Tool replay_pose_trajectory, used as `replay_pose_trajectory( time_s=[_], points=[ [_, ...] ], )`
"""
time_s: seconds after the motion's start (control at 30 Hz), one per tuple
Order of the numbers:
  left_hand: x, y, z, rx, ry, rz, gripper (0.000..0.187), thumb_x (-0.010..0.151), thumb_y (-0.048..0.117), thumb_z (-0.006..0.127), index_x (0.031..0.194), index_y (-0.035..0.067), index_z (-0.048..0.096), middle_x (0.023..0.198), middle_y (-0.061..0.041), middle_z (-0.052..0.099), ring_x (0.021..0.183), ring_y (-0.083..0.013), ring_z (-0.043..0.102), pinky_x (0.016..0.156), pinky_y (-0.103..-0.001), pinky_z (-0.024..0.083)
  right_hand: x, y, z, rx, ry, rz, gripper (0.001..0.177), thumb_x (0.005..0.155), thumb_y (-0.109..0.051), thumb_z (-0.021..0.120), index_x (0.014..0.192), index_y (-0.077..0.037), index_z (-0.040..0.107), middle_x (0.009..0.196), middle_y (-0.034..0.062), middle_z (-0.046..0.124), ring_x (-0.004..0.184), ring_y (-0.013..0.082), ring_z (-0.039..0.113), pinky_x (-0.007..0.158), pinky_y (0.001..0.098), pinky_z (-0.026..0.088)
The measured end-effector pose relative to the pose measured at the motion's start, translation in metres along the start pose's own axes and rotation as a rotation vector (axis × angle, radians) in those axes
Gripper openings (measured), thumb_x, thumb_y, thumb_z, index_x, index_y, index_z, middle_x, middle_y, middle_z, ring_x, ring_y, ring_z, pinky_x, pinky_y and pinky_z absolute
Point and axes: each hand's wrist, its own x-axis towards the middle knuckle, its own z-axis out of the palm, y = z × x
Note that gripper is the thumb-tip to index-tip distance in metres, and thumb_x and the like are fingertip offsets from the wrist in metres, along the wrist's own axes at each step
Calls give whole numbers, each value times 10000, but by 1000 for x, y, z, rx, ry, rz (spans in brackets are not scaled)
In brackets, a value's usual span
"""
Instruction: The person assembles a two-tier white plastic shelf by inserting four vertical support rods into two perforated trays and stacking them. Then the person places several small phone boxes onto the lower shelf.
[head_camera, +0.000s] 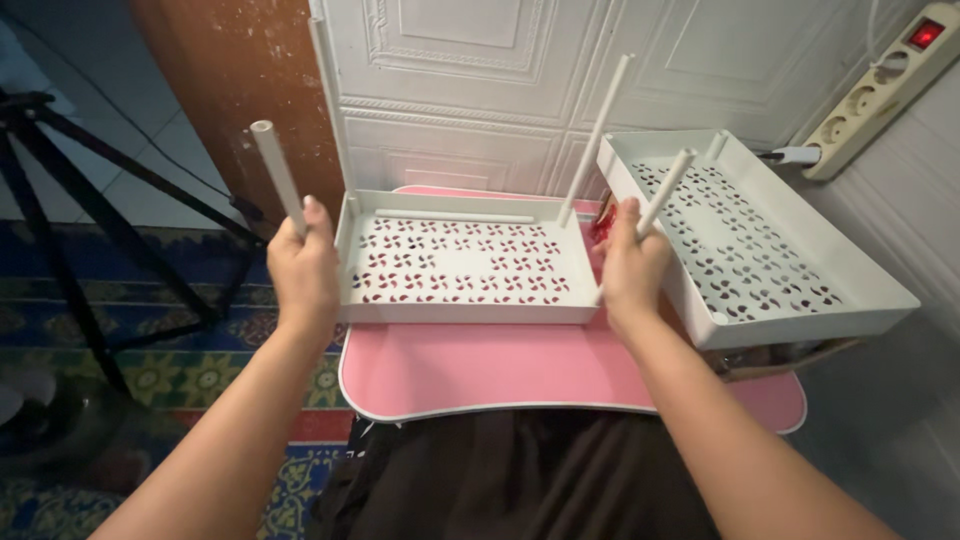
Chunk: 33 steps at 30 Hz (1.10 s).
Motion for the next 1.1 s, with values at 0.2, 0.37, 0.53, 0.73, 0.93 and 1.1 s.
replay_pose_trajectory(
  time_s=[0.2,0.37,0.53,0.73,0.93,1.1],
  points=[
    [-2,10,18,-10,-62,72,510,1022,496,600,716,89,577,641,31,546,612,-58,497,566,-254,403,-3,8,-14,27,-9,-190,327,1061,-351,569,1049,-33,493,795,17,608,703,106,599,639,272,496],
    [7,13,25,-97,-6,155,612,1016,646,518,697,127,463,626,46,452,600,-64,435,553,-260,358,-11,13,-13,125,-24,-337,288,1162,-321,442,1095,-44,491,826,-2,580,761,95,593,732,259,496],
    [16,4,23,-123,-18,125,740,955,806,347,615,149,353,561,55,358,535,-76,384,514,-269,352,-7,16,-9,-35,52,-276,349,1143,-322,420,944,-43,486,678,3,499,583,113,498,566,308,435],
    [31,-9,32,-115,-15,157,771,965,802,371,602,122,385,554,48,361,520,-84,360,489,-280,304,-4,22,-10,-195,101,-370,367,1142,-288,434,913,-11,507,643,34,513,551,141,508,545,341,419],
    [32,-11,35,-72,2,179,761,994,768,344,608,114,397,555,46,359,519,-90,352,482,-289,296,-3,21,-3,-176,103,-375,359,1140,-278,429,940,2,530,680,67,529,584,184,523,574,362,440],
    [34,-5,36,-17,43,169,808,996,772,273,574,96,405,524,33,383,525,-98,397,509,-298,327,2,17,-6,-169,54,-283,330,1126,-279,415,979,-9,533,678,53,556,607,175,577,595,346,471]
  ],
)
